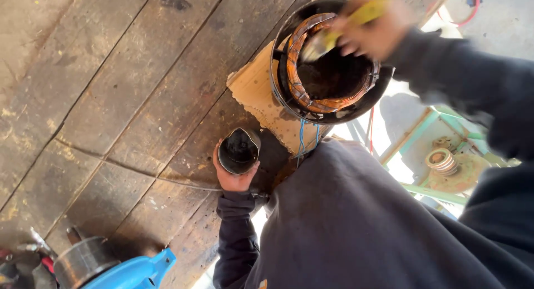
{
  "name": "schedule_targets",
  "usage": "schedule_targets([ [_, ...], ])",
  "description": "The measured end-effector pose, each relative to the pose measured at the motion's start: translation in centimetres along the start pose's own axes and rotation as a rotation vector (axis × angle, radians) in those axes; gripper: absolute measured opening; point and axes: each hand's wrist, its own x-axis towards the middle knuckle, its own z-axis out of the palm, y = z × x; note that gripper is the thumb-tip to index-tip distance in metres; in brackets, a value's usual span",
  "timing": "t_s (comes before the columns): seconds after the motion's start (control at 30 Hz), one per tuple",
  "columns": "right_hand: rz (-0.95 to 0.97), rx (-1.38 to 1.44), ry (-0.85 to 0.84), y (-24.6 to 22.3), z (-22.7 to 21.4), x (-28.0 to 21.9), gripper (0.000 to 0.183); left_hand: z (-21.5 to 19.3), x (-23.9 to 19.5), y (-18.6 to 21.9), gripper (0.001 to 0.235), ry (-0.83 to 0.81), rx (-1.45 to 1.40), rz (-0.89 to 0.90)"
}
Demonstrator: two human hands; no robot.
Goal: Applying insulating varnish to the copper coils of an electric motor stator using a brush.
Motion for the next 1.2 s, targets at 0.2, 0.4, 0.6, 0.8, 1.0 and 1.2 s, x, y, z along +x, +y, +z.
schedule_targets([
  [0.2,-0.472,0.338,0.201,1.6,-2.6,-12.6,0.027,1.4,1.0,5.8,0.107,0.032,0.009,0.019],
  [0.4,-0.522,0.148,-0.099,1.0,5.4,-15.2,0.028,2.0,1.6,12.1,0.096,-0.006,0.437,0.266],
  [0.6,-0.662,-0.316,-0.121,-0.9,12.2,-12.4,0.026,3.5,1.3,12.8,0.094,-0.120,0.525,0.385],
  [0.8,-0.601,-0.381,-0.188,-0.7,13.8,-10.8,0.033,4.1,0.6,12.4,0.089,-0.073,0.475,0.364],
  [1.0,-0.514,-0.018,-0.162,1.3,8.3,-10.4,0.024,3.8,1.3,11.5,0.097,-0.044,0.450,0.360],
  [1.2,-0.550,-0.077,0.130,0.6,-0.2,-8.7,0.030,1.5,1.2,6.5,0.103,0.062,0.405,0.137],
])
